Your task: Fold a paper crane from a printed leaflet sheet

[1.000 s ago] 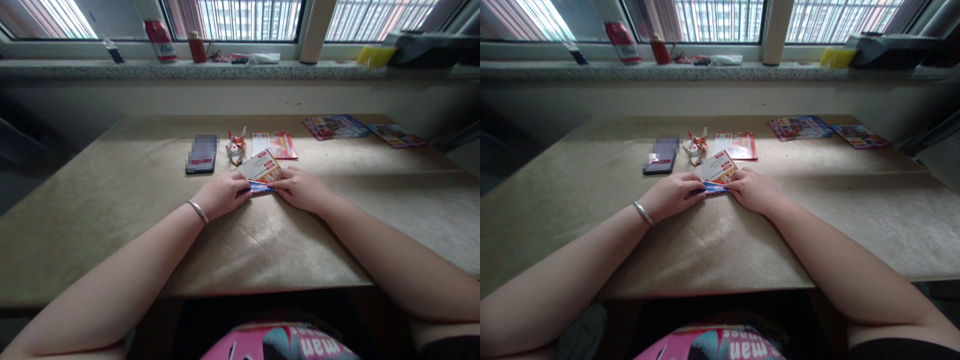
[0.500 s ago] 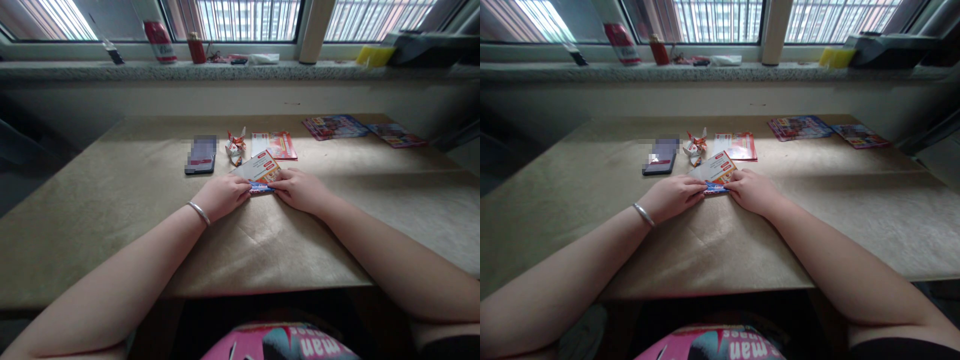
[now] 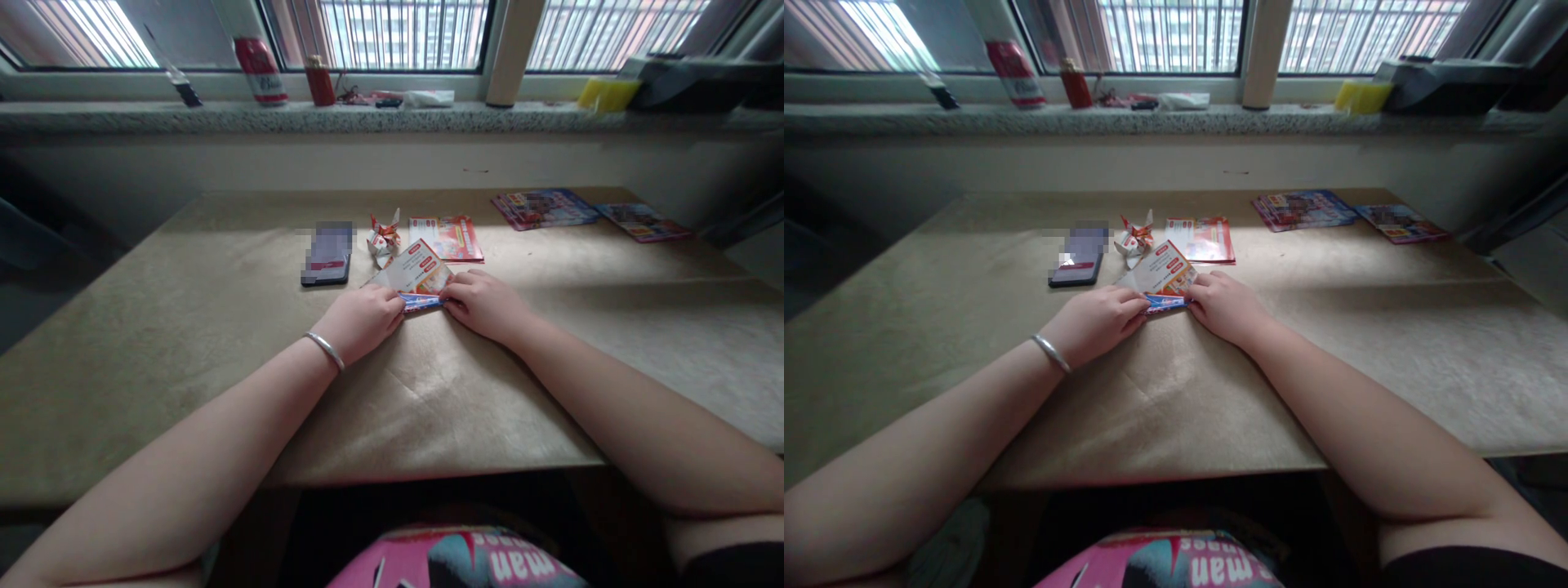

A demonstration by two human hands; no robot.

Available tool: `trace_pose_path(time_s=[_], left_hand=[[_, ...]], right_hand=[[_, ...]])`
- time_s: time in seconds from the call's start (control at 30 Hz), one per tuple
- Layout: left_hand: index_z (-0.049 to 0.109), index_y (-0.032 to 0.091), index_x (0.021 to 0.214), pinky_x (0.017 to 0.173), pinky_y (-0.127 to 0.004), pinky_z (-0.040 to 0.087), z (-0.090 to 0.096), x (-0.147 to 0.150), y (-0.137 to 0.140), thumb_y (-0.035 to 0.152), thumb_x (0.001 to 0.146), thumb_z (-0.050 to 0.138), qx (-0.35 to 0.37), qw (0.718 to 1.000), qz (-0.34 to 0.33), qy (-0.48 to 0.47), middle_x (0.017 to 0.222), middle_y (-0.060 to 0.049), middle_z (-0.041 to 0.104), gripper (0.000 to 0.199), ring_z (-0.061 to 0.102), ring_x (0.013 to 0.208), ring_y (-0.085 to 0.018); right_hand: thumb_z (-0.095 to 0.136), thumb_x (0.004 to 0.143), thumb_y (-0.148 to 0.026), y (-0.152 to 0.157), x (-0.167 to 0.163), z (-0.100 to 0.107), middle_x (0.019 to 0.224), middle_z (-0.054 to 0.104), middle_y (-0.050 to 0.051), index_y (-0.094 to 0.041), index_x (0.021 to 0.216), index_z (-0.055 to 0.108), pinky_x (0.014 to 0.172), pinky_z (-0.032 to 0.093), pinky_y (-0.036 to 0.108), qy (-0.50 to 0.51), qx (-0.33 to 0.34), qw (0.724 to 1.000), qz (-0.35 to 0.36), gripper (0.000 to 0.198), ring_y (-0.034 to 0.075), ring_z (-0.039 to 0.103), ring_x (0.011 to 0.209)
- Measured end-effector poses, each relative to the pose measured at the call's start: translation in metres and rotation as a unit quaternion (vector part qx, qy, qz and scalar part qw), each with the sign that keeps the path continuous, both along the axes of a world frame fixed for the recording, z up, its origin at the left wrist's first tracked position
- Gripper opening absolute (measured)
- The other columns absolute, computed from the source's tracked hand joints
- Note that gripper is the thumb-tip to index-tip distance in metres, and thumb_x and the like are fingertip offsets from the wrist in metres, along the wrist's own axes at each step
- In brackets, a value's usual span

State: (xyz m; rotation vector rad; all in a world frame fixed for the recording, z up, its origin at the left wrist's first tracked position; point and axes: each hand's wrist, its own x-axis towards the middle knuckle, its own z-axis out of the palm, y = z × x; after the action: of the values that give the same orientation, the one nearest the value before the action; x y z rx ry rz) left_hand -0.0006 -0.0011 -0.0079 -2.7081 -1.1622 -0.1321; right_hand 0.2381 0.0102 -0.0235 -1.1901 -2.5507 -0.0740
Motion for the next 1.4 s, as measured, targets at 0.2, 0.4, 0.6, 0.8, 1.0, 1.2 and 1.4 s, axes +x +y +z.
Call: trace_pose_path(time_s=[0.2,0.4,0.6,0.8,1.0,1.2,1.4], left_hand=[[0.065,0.017,0.115,0.066,-0.034,0.051,0.001,0.009,-0.008,0.028,0.097,0.042,0.013,1.000,0.015,0.016,0.103,-0.011,0.069,0.031,0.065,0.089,-0.026],[0.066,0.015,0.110,0.068,-0.033,0.051,0.001,0.011,-0.009,0.029,0.098,0.040,0.021,0.998,0.034,0.039,0.099,-0.011,0.068,0.032,0.064,0.088,-0.025],[0.059,0.018,0.126,0.070,-0.034,0.051,-0.001,0.013,-0.012,0.031,0.099,0.039,0.018,0.998,0.038,0.035,0.102,-0.011,0.067,0.036,0.063,0.091,-0.026],[0.058,0.022,0.129,0.072,-0.036,0.051,-0.003,0.017,-0.015,0.034,0.099,0.038,0.022,0.998,0.042,0.027,0.102,-0.012,0.065,0.039,0.061,0.092,-0.027],[0.061,0.016,0.125,0.088,-0.041,0.050,-0.008,0.018,-0.012,0.028,0.098,0.040,0.032,0.999,0.015,0.005,0.109,-0.013,0.063,0.037,0.058,0.102,-0.027],[0.061,0.008,0.120,0.092,-0.041,0.051,-0.010,0.020,-0.011,0.024,0.094,0.045,0.011,1.000,-0.007,-0.007,0.110,-0.015,0.064,0.034,0.059,0.103,-0.027],[0.062,0.009,0.114,0.091,-0.039,0.052,-0.009,0.020,-0.013,0.023,0.096,0.040,-0.003,1.000,-0.005,-0.025,0.109,-0.014,0.067,0.031,0.062,0.105,-0.025]], right_hand=[[0.051,0.092,-0.023,-0.001,0.003,-0.001,0.097,0.069,0.009,-0.019,0.096,0.073,0.083,0.046,0.034,0.011,0.009,1.000,0.003,0.023,0.022,0.058,0.090],[0.053,0.091,-0.023,0.002,0.001,-0.003,0.095,0.069,0.009,-0.018,0.095,0.076,0.083,0.047,0.033,0.024,0.017,1.000,0.007,0.024,0.021,0.059,0.089],[0.054,0.091,-0.024,0.002,0.002,-0.004,0.093,0.070,0.008,-0.020,0.094,0.076,0.082,0.047,0.033,0.028,0.018,0.999,0.002,0.023,0.021,0.060,0.088],[0.055,0.089,-0.022,0.001,0.005,0.000,0.090,0.071,0.007,-0.020,0.091,0.075,0.078,0.046,0.031,0.021,0.002,1.000,-0.017,0.020,0.020,0.061,0.084],[0.054,0.088,-0.020,0.001,0.008,0.003,0.090,0.071,0.007,-0.019,0.090,0.075,0.080,0.046,0.030,0.018,-0.018,0.999,-0.027,0.021,0.020,0.063,0.086],[0.054,0.088,-0.019,0.001,0.008,0.004,0.092,0.071,0.007,-0.020,0.091,0.075,0.081,0.046,0.031,0.012,-0.022,0.999,-0.022,0.022,0.020,0.062,0.088],[0.052,0.089,-0.020,-0.001,0.008,0.006,0.092,0.071,0.006,-0.021,0.093,0.075,0.081,0.045,0.030,0.001,-0.024,0.999,-0.030,0.023,0.021,0.061,0.088]])
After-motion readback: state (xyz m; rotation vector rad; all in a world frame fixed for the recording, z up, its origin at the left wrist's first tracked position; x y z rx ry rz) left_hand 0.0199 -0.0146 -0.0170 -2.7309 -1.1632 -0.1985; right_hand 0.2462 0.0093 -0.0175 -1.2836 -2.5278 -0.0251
